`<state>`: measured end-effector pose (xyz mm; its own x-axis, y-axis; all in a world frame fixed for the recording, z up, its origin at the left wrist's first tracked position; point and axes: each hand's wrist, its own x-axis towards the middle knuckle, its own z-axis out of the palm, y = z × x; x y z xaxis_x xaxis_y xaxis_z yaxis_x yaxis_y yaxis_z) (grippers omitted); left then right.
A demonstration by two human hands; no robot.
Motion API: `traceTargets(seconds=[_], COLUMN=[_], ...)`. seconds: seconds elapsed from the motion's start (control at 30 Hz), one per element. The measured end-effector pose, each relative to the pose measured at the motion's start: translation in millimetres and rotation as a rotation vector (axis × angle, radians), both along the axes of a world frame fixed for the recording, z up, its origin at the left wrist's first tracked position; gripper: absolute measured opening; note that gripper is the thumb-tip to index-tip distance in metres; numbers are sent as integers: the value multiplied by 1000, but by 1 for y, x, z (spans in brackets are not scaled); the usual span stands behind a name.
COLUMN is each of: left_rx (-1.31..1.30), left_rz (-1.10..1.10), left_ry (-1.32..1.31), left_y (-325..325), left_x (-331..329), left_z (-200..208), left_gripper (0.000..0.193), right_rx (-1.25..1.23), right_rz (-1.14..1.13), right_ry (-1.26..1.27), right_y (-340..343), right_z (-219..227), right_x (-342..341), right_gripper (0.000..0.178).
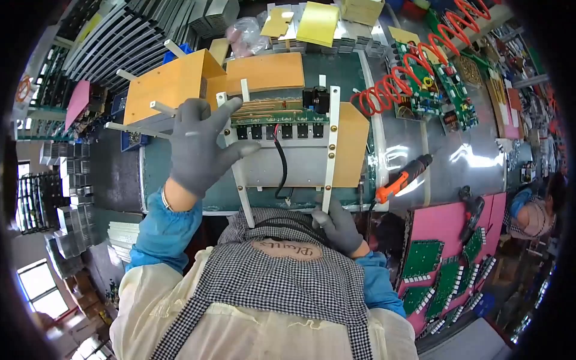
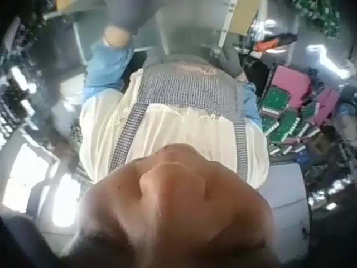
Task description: The worker is assembling and testing electrical components on green printed circuit boards.
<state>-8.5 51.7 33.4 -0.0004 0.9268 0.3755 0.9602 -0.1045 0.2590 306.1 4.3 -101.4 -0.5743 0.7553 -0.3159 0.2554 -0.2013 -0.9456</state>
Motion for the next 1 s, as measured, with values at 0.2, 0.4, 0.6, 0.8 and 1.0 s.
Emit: traceTargets(seconds=[0.2, 0.4, 0.6, 0.8, 1.0], left_rx=[-39, -28, -36, -36, -37], left_rz=[28, 57, 68, 65, 40], left_ry=[1, -37, -26, -59, -88], left_y=[2, 0, 5, 0, 0], left_x=[9, 12, 12, 13, 11], left_z=[-12, -11, -12, -6, -7], left_gripper=[57, 52, 48, 47, 49], right_rx=[21, 52, 36, 58, 83], right_rz=[-44, -72, -79, -56, -100], right_ry=[-27, -25, -42, -49, 19], right_y=[-8, -12, -7, -10, -16], right_z=[-6, -5, 5, 1, -4], right_x=[0, 0, -8, -3, -3], right_gripper=[40, 39, 38, 37, 36])
